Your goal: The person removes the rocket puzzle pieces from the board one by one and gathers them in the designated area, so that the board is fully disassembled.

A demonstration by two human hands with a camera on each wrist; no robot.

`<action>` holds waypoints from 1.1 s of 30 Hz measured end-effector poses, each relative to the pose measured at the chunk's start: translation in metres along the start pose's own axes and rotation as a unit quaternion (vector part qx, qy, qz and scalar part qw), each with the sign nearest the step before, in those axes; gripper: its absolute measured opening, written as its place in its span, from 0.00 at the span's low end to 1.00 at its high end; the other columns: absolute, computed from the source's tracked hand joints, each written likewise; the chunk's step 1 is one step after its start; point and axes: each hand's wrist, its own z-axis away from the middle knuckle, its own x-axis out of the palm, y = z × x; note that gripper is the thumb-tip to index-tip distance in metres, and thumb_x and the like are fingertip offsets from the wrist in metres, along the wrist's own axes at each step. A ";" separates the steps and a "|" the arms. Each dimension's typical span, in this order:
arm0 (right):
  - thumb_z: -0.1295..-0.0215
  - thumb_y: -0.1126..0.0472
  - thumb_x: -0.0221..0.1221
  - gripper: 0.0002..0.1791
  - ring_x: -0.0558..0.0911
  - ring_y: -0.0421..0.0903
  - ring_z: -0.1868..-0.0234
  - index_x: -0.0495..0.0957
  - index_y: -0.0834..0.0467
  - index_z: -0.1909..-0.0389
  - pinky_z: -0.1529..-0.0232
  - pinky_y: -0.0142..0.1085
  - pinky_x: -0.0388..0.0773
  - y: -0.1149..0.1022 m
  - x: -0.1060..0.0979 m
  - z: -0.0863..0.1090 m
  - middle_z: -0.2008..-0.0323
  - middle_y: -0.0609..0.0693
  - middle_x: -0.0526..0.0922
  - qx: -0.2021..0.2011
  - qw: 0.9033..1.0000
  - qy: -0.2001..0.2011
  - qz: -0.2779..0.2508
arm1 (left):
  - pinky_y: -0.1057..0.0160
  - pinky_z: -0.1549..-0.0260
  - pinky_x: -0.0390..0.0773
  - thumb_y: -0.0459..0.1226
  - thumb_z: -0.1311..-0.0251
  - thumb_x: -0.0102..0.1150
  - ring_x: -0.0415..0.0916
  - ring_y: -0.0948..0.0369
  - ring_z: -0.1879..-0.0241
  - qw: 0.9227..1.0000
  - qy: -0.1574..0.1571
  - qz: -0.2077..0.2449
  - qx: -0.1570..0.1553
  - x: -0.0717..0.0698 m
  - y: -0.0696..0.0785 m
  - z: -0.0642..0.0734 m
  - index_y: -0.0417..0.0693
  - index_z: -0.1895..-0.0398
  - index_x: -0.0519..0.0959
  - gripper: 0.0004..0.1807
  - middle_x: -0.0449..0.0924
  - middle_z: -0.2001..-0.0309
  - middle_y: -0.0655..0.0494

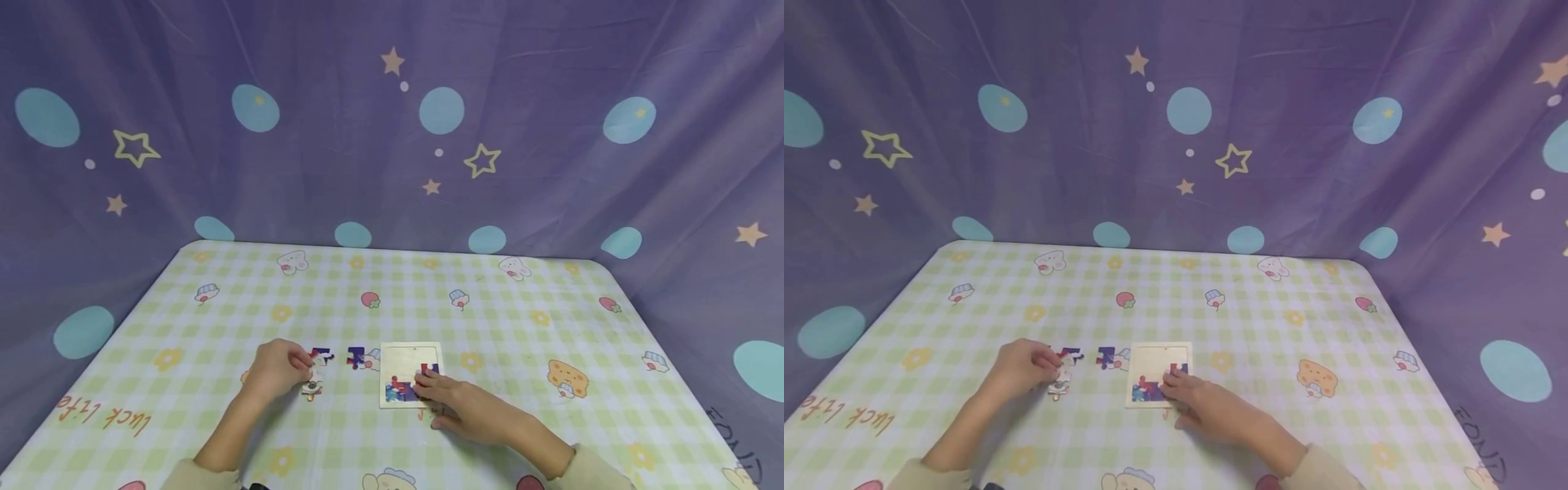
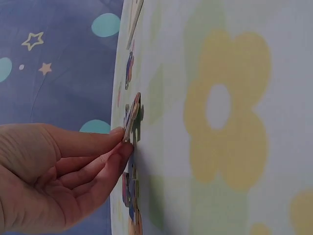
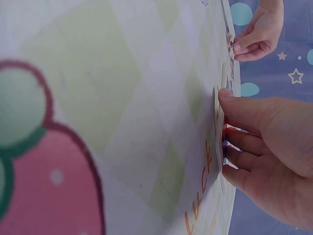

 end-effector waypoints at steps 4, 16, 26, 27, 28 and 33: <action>0.34 0.55 0.58 0.31 0.59 0.51 0.25 0.64 0.56 0.31 0.33 0.46 0.66 -0.001 0.000 0.000 0.27 0.51 0.62 0.000 1.000 0.000 0.002 | 0.57 0.72 0.63 0.33 0.58 0.70 0.76 0.66 0.74 1.000 0.005 -0.005 -0.004 0.001 0.001 0.000 0.50 0.75 0.84 0.06 0.82 0.79 0.63; 0.35 0.55 0.59 0.31 0.59 0.50 0.25 0.65 0.57 0.32 0.32 0.45 0.66 -0.005 -0.001 -0.002 0.27 0.51 0.62 0.003 1.000 -0.001 0.019 | 0.61 0.75 0.64 0.31 0.57 0.70 0.76 0.66 0.75 0.999 0.023 -0.009 0.022 -0.001 0.001 0.002 0.48 0.74 0.84 0.05 0.83 0.78 0.59; 0.34 0.53 0.58 0.30 0.64 0.49 0.27 0.67 0.56 0.33 0.34 0.44 0.68 -0.005 -0.002 -0.001 0.28 0.51 0.64 0.000 0.999 0.010 0.035 | 0.66 0.75 0.73 0.29 0.50 0.65 0.75 0.63 0.74 0.999 0.009 0.017 0.050 -0.005 0.018 0.005 0.40 0.69 0.83 0.04 0.82 0.75 0.53; 0.33 0.52 0.58 0.29 0.64 0.49 0.28 0.67 0.56 0.33 0.34 0.43 0.69 -0.005 -0.002 -0.001 0.28 0.51 0.64 0.000 0.999 0.012 0.033 | 0.66 0.75 0.74 0.29 0.49 0.64 0.75 0.62 0.74 0.998 0.005 0.021 0.054 -0.005 0.020 0.005 0.39 0.68 0.83 0.05 0.82 0.74 0.52; 0.33 0.52 0.57 0.29 0.65 0.49 0.28 0.67 0.56 0.33 0.34 0.43 0.69 -0.004 -0.002 -0.001 0.28 0.51 0.64 0.001 0.999 0.013 0.031 | 0.66 0.74 0.75 0.29 0.48 0.63 0.76 0.62 0.73 0.998 0.003 0.023 0.058 -0.004 0.023 0.006 0.38 0.67 0.83 0.05 0.82 0.73 0.52; 0.33 0.51 0.57 0.27 0.67 0.50 0.29 0.69 0.55 0.35 0.35 0.43 0.71 -0.004 -0.001 0.000 0.29 0.52 0.65 0.003 0.999 0.018 0.026 | 0.65 0.71 0.77 0.29 0.46 0.63 0.76 0.62 0.72 0.997 -0.007 0.028 0.076 0.007 0.036 0.005 0.38 0.65 0.84 0.06 0.82 0.72 0.52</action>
